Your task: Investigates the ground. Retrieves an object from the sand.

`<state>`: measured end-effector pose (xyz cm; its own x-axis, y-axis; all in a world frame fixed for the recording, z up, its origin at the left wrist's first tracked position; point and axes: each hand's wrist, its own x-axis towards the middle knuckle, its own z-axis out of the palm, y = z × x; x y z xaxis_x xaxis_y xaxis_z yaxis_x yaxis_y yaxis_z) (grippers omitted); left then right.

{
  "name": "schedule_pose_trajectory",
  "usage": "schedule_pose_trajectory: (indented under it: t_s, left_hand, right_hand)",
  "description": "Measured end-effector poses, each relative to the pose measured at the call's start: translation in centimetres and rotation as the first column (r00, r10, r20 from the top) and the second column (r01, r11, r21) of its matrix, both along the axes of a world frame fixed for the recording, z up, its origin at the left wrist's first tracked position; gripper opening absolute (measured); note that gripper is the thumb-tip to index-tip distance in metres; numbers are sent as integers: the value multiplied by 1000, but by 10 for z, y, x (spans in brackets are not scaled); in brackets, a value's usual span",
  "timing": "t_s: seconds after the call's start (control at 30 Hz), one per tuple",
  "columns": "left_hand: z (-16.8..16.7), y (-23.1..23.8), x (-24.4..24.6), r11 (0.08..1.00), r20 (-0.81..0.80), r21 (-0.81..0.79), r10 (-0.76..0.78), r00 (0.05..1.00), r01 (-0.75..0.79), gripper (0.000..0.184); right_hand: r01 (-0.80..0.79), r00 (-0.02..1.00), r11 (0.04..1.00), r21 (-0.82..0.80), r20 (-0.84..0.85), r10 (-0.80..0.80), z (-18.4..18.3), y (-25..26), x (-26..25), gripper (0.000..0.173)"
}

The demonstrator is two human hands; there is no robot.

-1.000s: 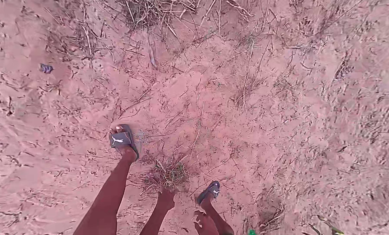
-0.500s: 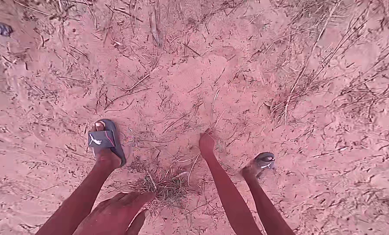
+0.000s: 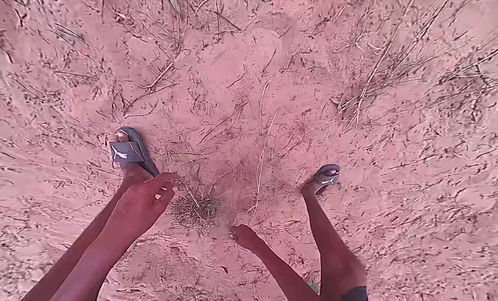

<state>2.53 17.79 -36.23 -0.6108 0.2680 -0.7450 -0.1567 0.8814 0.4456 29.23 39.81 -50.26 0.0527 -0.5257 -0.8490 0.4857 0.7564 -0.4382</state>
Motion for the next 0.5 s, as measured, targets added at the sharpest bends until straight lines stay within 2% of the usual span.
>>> schedule_pose_trajectory:
  t_s: [0.03,0.07,0.1,0.13,0.17,0.2,0.23,0.27,0.33,0.37,0.4,0.43,0.5]
  left_hand:
    - [0,-1,2,1000,14,7,7,1000,-7,34]
    - [2,-5,3,1000,36,7,9,999,-10,35]
    - [4,-8,4,1000,49,12,14,999,-14,36]
    - [6,-12,5,999,58,27,24,998,-25,37]
    - [8,-16,8,998,59,43,38,998,-41,39]
    - [8,-21,11,997,47,54,59,997,-61,40]
    - [7,-29,15,996,28,55,75,997,-77,41]
    - [5,-38,19,995,7,46,84,996,-84,41]
    - [0,-59,28,993,22,27,118,993,-119,43]
    - [-2,-68,32,990,46,26,135,990,-136,45]
    - [-4,-74,33,989,64,18,147,987,-149,46]
    - [-4,-77,32,989,78,10,149,986,-150,47]
    - [-3,-82,33,990,79,10,142,987,-144,49]
  right_hand:
    - [-68,997,998,-2,45,68,-1,4,1,39]
    - [-57,997,998,30,45,56,-5,9,-13,50]
    - [36,999,995,92,-26,-34,-13,15,-41,57]
    - [179,974,967,181,-173,-148,-17,24,-76,56]
    - [338,889,900,277,-407,-208,-23,33,-110,50]
    - [507,726,798,326,-661,-191,-35,43,-138,46]
    - [614,594,697,370,-798,-99,-51,53,-164,51]
    - [662,566,601,448,-824,-9,-68,64,-184,63]
    - [601,710,487,633,-704,39,-99,83,-199,88]
    - [537,783,463,705,-621,38,-114,88,-195,95]
    - [469,836,450,759,-546,49,-125,88,-193,95]
    - [423,866,454,785,-497,52,-132,85,-190,84]
    - [416,875,508,755,-484,2,-133,73,-177,51]
